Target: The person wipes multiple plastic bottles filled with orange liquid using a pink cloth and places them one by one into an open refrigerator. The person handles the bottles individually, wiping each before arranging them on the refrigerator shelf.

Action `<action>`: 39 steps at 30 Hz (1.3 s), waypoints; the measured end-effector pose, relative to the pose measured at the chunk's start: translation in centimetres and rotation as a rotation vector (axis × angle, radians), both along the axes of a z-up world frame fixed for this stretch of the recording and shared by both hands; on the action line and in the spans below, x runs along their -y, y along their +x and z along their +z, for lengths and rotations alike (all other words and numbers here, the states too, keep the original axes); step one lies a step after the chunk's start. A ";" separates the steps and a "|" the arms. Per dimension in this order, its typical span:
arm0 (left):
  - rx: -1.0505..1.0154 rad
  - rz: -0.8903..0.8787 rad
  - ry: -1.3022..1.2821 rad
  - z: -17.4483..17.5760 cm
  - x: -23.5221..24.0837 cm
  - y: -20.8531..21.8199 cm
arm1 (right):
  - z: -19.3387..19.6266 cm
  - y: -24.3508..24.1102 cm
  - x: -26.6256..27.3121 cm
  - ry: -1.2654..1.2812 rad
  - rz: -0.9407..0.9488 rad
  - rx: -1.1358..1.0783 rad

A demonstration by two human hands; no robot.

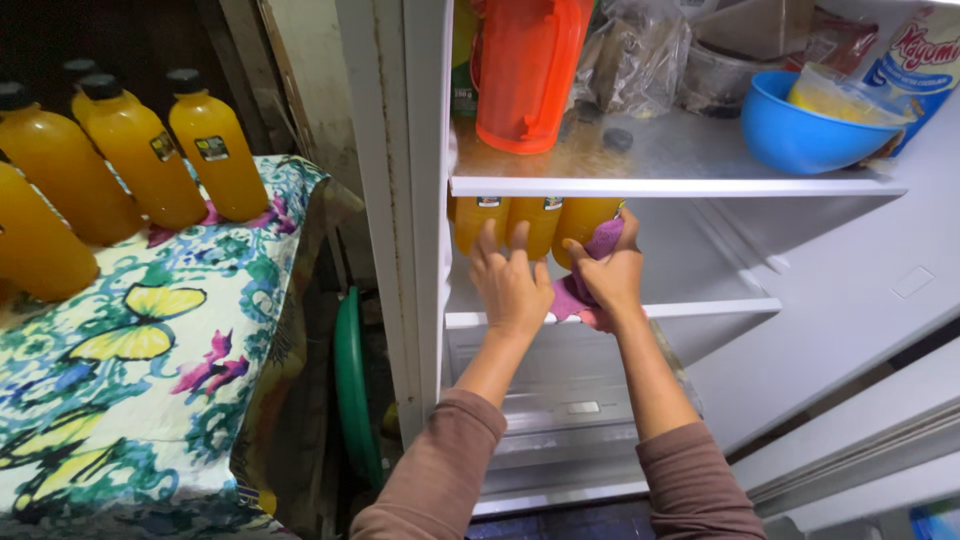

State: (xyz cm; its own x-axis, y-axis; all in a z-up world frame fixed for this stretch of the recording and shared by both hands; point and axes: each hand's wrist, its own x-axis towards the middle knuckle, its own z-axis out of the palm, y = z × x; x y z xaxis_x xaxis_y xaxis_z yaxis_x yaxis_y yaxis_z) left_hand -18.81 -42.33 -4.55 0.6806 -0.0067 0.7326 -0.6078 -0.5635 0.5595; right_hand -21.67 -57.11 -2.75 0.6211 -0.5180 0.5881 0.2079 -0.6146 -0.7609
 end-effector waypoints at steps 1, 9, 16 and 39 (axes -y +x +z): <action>-0.010 0.014 0.071 0.3 0.1 -0.2 | 0.1 -0.1 -0.1 0.005 0.004 -0.004; -0.150 0.100 -0.035 1.5 -0.7 -0.8 | 0.4 -0.3 -0.6 0.007 -0.079 0.013; 0.055 0.019 -0.294 3.7 -0.5 1.9 | 0.3 -0.2 -0.3 0.039 -0.032 -0.008; 0.058 -0.106 0.368 0.7 -0.4 0.3 | -0.4 0.2 -0.2 -0.118 -0.022 0.069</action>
State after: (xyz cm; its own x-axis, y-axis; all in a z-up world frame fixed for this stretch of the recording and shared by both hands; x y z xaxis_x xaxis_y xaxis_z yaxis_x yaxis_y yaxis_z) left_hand -18.47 -41.97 -3.81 0.6198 -0.3444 0.7052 -0.6979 -0.6527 0.2946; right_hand -21.44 -56.92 -3.13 0.5662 -0.4557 0.6869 0.2429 -0.7040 -0.6673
